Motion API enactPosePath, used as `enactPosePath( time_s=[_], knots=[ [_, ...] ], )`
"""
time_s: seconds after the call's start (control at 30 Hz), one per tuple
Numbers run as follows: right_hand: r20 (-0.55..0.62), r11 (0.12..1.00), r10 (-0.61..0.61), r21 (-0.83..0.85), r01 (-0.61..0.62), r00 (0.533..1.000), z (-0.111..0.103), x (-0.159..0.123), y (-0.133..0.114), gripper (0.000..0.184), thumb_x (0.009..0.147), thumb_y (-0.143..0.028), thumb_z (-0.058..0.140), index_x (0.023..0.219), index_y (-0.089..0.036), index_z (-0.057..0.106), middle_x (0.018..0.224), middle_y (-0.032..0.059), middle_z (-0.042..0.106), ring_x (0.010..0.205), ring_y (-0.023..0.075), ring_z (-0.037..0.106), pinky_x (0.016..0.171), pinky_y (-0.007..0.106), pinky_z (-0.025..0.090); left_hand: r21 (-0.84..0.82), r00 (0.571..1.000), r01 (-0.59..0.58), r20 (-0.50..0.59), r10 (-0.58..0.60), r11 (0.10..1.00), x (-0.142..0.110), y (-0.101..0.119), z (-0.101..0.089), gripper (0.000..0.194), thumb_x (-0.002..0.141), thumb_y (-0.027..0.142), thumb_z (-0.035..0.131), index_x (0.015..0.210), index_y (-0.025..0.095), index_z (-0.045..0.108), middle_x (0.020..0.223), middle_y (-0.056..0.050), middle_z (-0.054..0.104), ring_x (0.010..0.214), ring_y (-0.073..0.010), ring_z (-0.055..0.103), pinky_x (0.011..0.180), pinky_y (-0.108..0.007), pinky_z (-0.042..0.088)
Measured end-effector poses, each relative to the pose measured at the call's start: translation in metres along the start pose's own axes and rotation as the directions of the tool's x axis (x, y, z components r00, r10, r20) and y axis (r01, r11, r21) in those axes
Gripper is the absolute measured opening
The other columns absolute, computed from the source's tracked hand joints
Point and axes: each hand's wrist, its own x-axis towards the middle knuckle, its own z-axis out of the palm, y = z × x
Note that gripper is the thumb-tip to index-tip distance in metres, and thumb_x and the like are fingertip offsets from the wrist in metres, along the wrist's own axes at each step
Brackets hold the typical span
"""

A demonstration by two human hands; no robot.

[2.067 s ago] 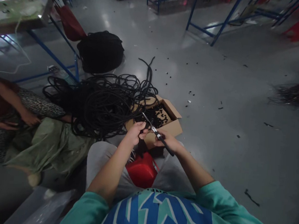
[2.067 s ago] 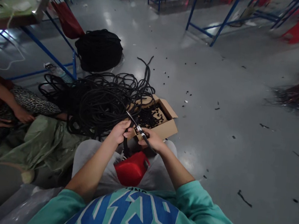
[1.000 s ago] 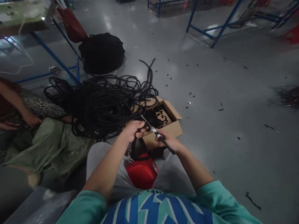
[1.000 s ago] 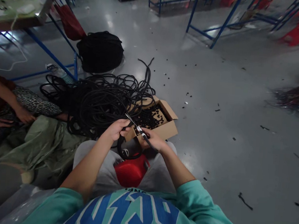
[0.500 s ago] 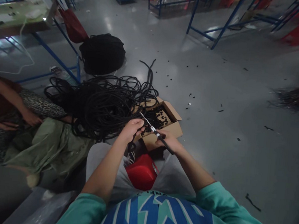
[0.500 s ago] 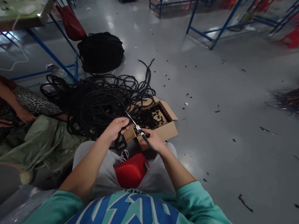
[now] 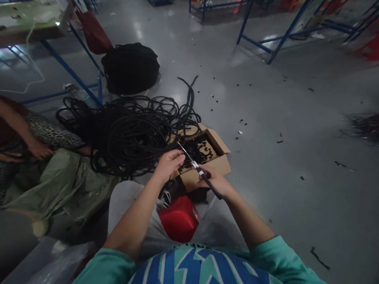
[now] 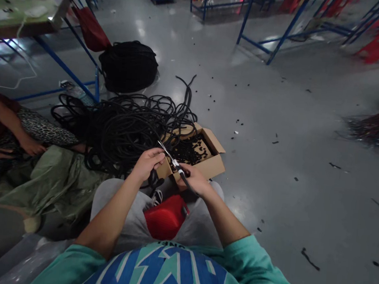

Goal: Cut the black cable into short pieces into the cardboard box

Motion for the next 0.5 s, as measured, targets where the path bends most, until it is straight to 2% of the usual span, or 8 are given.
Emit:
enactPosePath(
  time_s=[0.13,0.23,0.37,0.5],
  knots=[
    [-0.063,0.992,-0.032,-0.123,0.024,0.998,0.002,-0.003,-0.006,0.046,0.055,-0.014,0.058,0.101,-0.016,0.06,0.081,0.0003,0.061,0.072,0.0146,0.051,0.068,0.025,0.04,0.199,0.986,-0.149,-0.041,0.161,0.969,-0.001,0.0,-0.002,0.016,0.061,0.026,0.064,0.071,0.015,0.06,0.063,0.001,0.056,0.058,-0.0079,0.049,0.055,-0.019,0.036],
    [-0.082,0.985,-0.002,-0.173,-0.013,0.997,0.002,-0.006,-0.007,0.048,0.055,-0.015,0.058,0.103,-0.016,0.059,0.081,0.0006,0.061,0.075,0.0164,0.053,0.069,0.027,0.041,0.427,0.953,-0.235,-0.074,0.293,0.873,-0.003,0.0,-0.004,0.011,0.062,0.022,0.062,0.071,0.017,0.059,0.075,-0.001,0.06,0.075,-0.0132,0.054,0.071,-0.023,0.038],
    [-0.099,0.976,-0.019,-0.219,-0.003,0.995,0.002,-0.008,-0.007,0.047,0.055,-0.016,0.058,0.102,-0.017,0.059,0.084,0.0012,0.063,0.079,0.0186,0.054,0.073,0.029,0.042,0.675,0.931,-0.19,-0.105,0.348,0.713,-0.008,0.001,-0.002,0.011,0.066,0.024,0.059,0.076,0.021,0.06,0.081,-0.001,0.062,0.078,-0.0164,0.053,0.073,-0.025,0.036],
    [-0.107,0.974,-0.032,-0.228,0.007,0.994,0.003,-0.009,-0.006,0.045,0.055,-0.016,0.059,0.1,-0.015,0.061,0.088,0.0029,0.064,0.084,0.0204,0.055,0.075,0.03,0.042,0.782,0.916,-0.161,-0.109,0.387,0.602,-0.012,0.002,0.0,0.011,0.067,0.025,0.059,0.078,0.022,0.06,0.082,-0.001,0.063,0.077,-0.0177,0.054,0.069,-0.025,0.034]
  ],
)
